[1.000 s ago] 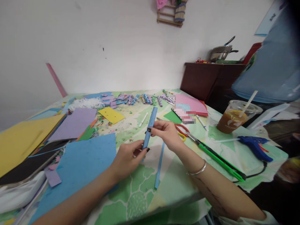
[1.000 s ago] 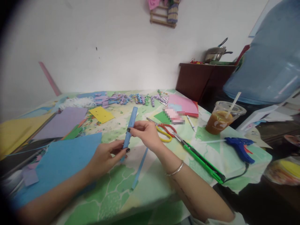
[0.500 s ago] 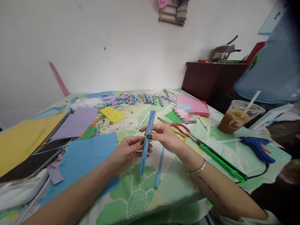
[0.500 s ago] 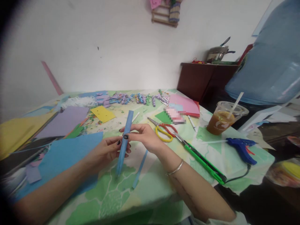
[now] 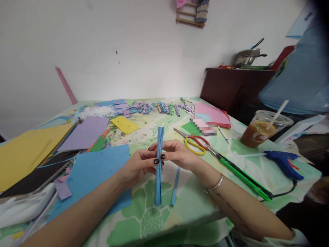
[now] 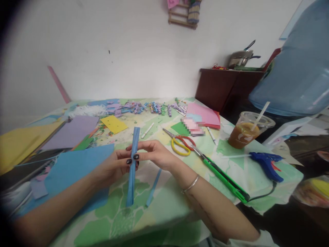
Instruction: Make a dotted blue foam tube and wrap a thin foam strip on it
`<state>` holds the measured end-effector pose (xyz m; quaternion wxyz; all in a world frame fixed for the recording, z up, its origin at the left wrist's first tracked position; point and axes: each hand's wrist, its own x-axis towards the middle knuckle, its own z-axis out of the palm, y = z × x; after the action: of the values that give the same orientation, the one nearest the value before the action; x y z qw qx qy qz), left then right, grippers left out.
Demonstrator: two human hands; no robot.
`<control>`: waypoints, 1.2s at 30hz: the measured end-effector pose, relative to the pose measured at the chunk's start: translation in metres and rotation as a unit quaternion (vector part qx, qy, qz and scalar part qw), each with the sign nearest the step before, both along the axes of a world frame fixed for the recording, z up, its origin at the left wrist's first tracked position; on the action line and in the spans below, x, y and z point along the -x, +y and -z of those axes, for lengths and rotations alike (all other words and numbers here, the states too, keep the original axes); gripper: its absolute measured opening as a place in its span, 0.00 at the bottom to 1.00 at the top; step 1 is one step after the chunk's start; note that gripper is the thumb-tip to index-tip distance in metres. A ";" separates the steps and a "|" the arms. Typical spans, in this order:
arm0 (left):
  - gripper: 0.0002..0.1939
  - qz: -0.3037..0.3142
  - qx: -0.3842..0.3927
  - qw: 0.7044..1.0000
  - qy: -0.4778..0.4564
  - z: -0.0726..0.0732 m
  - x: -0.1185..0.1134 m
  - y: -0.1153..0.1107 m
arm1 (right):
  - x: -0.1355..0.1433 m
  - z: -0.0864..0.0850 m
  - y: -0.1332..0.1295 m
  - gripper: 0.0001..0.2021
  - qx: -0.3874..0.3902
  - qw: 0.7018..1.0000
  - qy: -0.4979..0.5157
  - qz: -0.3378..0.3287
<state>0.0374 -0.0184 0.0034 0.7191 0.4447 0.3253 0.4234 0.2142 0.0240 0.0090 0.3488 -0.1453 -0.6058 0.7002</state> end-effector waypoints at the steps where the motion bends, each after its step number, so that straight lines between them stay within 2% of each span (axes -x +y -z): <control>1: 0.13 -0.007 -0.002 1.000 0.000 -0.001 0.000 0.000 | 0.000 0.000 0.000 0.12 -0.006 1.000 0.000 0.017; 8: 0.12 -0.062 -0.010 0.998 0.021 -0.002 -0.003 0.003 | 0.003 -0.006 -0.001 0.11 -0.022 0.982 0.000 0.190; 11: 0.12 -0.060 -0.019 0.996 0.061 0.000 -0.004 0.003 | 0.001 -0.010 0.000 0.10 -0.046 0.963 0.002 0.264; 14: 0.12 -0.042 -0.042 0.992 0.113 0.003 -0.005 0.001 | -0.002 -0.013 0.000 0.10 -0.071 0.948 0.000 0.310; 19: 0.12 -0.063 -0.087 0.978 0.179 -0.003 -0.010 -0.004 | -0.005 -0.020 -0.005 0.12 -0.095 0.939 -0.007 0.331; 27: 0.06 -0.147 -0.218 0.929 0.259 -0.016 -0.017 -0.016 | -0.007 -0.025 -0.014 0.05 -0.169 0.920 0.010 0.355; 32: 0.03 -0.178 -0.326 0.880 0.296 -0.016 -0.022 -0.023 | -0.007 -0.027 -0.021 0.03 -0.222 0.901 0.035 0.372; 36: 0.04 -0.218 -0.427 0.817 0.321 -0.019 -0.023 -0.026 | -0.010 -0.033 -0.032 0.04 -0.300 0.879 0.066 0.363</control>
<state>0.0601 -0.0447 0.0223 0.2005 0.7352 0.4127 0.4989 0.2243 -0.0080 0.0422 0.6447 -0.1970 -0.6673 0.3167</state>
